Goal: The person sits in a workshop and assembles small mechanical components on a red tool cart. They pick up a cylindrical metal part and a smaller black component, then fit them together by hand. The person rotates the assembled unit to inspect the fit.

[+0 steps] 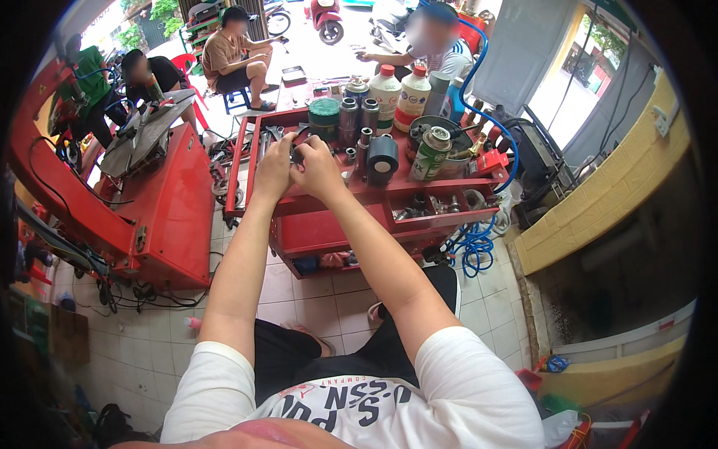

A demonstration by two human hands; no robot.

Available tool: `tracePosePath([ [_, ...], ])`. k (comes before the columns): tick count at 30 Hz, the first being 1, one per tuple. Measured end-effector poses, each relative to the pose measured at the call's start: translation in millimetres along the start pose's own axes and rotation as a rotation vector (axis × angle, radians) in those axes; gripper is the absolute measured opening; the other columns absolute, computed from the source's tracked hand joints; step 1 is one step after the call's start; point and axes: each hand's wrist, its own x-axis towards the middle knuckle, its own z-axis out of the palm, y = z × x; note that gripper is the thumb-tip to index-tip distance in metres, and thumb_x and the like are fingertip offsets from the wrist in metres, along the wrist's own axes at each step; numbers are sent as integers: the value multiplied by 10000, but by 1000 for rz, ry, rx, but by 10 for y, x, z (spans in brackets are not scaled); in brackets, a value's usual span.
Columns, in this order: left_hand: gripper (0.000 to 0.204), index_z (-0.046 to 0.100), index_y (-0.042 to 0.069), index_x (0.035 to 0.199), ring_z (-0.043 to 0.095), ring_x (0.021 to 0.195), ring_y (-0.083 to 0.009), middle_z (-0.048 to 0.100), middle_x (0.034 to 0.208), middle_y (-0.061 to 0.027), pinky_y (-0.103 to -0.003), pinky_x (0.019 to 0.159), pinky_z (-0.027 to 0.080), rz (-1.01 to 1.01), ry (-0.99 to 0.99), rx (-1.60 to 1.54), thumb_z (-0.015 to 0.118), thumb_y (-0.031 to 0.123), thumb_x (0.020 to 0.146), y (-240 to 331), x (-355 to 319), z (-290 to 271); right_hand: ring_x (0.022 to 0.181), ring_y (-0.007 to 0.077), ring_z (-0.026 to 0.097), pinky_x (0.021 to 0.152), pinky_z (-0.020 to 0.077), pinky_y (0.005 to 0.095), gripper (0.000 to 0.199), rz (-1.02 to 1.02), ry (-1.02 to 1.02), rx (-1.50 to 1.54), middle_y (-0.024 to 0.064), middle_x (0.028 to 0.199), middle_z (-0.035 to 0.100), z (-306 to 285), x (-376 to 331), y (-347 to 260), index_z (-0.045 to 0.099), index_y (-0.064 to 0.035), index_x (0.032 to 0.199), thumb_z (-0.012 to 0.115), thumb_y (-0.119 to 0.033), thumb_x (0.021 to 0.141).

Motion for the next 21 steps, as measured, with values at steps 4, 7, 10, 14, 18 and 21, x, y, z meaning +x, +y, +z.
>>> tracePosePath([
  [4,631,476,103,1404,661,1073,-415,669,1145,-206,-521,924,547,56,11,12,743,75,833,1,6,-8,844,308,629,748,531,414,288,20,18,-3,142,939,608,10,-36,42,689,36,988,802,-111,767],
  [7,629,476,99,1408,657,1106,-411,665,1172,-209,-516,932,549,43,-25,11,732,64,835,4,0,2,879,324,633,782,533,431,282,89,-10,-1,144,915,620,25,-45,54,695,35,968,798,-119,755],
  [10,633,479,98,1408,654,1126,-412,665,1178,-212,-516,941,547,43,-46,6,735,63,830,-11,4,14,928,360,640,827,539,461,290,122,-4,0,160,932,639,55,-53,52,702,37,963,789,-128,741],
  [14,628,478,93,1414,658,1109,-425,669,1169,-224,-519,945,545,21,-81,-7,713,53,834,38,17,32,884,376,640,796,541,464,258,56,89,-76,175,912,624,106,-67,89,683,52,926,774,-118,755],
  [18,598,487,70,1407,659,1105,-437,669,1167,-245,-521,946,543,26,-97,-37,683,40,843,-29,28,77,890,401,640,805,546,484,252,49,114,-144,193,932,623,121,-74,52,672,54,910,762,-121,753],
  [21,559,511,43,1381,657,1108,-446,674,1164,-263,-523,948,540,66,-54,-81,667,32,844,-61,27,105,874,399,648,785,552,488,246,71,114,-159,178,937,623,115,-84,19,674,36,912,774,-126,757],
])
